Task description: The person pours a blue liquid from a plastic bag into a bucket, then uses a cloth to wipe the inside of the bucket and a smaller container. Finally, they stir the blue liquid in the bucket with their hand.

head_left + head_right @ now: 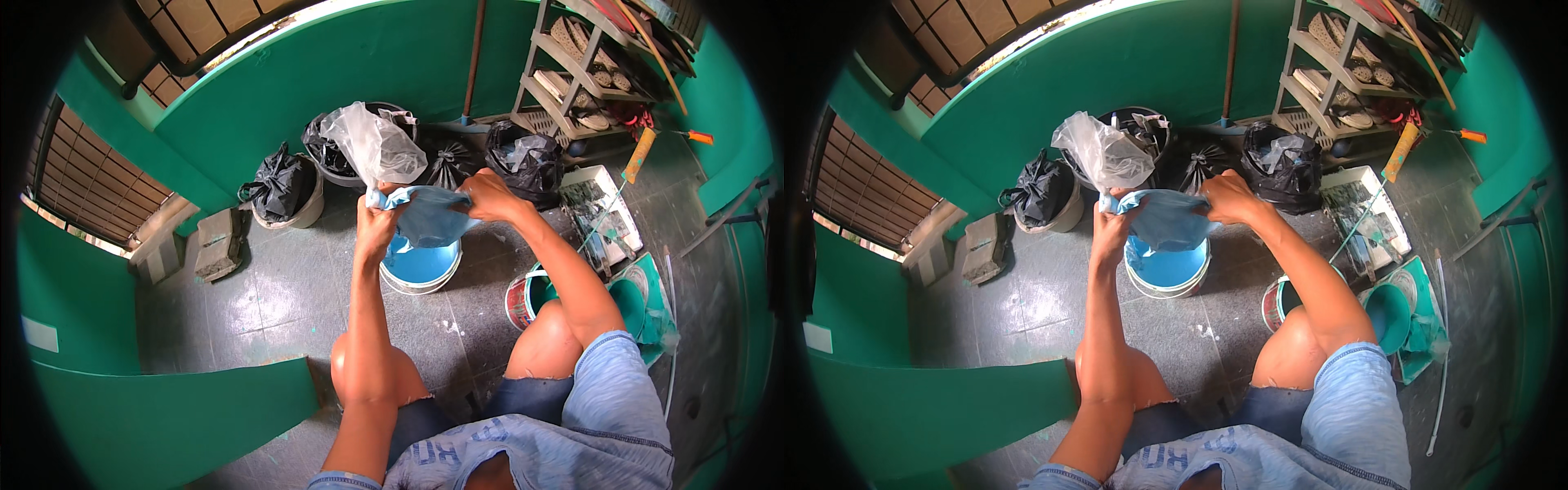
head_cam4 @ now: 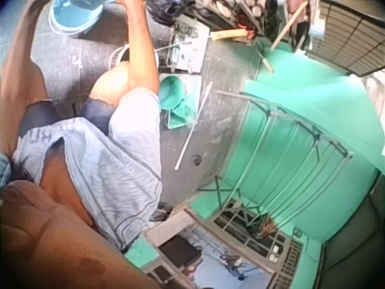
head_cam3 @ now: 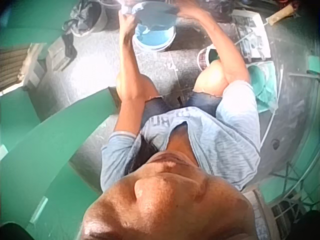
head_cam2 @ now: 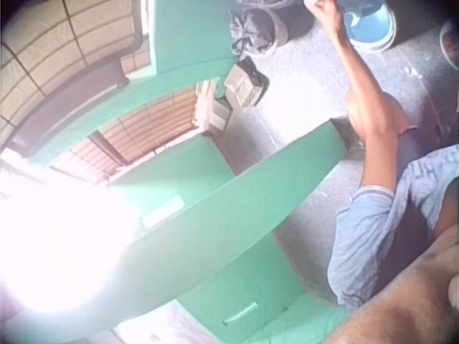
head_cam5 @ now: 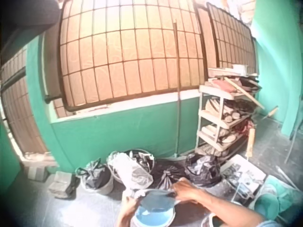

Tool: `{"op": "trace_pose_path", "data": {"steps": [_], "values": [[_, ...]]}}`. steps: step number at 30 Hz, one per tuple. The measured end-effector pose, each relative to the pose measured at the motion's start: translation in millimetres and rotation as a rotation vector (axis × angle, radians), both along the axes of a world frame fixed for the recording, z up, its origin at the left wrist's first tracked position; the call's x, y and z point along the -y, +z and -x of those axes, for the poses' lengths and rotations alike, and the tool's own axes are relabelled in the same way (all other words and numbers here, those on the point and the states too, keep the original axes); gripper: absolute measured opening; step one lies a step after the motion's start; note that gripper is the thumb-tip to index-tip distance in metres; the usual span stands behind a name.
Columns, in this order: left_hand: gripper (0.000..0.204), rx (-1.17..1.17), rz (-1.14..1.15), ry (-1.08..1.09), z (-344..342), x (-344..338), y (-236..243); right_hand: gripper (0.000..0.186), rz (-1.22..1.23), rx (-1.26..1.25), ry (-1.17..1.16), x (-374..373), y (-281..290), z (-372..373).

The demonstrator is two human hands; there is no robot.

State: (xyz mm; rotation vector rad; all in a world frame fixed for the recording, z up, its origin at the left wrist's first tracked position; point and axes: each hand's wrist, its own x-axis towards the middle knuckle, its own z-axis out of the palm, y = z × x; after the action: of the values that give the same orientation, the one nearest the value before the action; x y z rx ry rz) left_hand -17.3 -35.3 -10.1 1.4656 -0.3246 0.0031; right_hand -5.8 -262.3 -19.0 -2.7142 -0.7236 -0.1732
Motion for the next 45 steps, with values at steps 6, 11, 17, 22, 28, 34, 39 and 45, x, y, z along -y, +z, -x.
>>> {"op": "trace_pose_path", "data": {"steps": [6,11,17,22,28,34,39,45], "values": [[0.008,0.004,-0.021,-0.001,-2,-1,2,0.024,0.138,-0.129,-0.063,1,17,2],[0.009,0.032,-0.189,-0.046,0,6,-1,0.031,-0.171,0.074,0.083,-22,47,17],[0.002,0.035,-0.036,-0.024,-5,3,-2,0.028,-0.046,-0.003,0.016,-13,38,12],[0.011,0.003,-0.073,-0.013,-3,4,-4,0.033,-0.003,-0.019,0.004,2,18,4],[0.006,-0.015,-0.018,-0.011,-3,2,1,0.037,0.149,-0.159,-0.069,14,18,0],[0.006,-0.008,-0.133,-0.094,0,12,-1,0.046,-0.216,0.049,0.101,-21,42,15],[0.01,-0.028,0.023,-0.071,-2,11,-7,0.041,-0.176,-0.097,0.07,-18,24,4],[0.01,-0.011,-0.012,0.013,-2,5,-2,0.044,0.004,-0.253,0.008,-4,13,1]]}}
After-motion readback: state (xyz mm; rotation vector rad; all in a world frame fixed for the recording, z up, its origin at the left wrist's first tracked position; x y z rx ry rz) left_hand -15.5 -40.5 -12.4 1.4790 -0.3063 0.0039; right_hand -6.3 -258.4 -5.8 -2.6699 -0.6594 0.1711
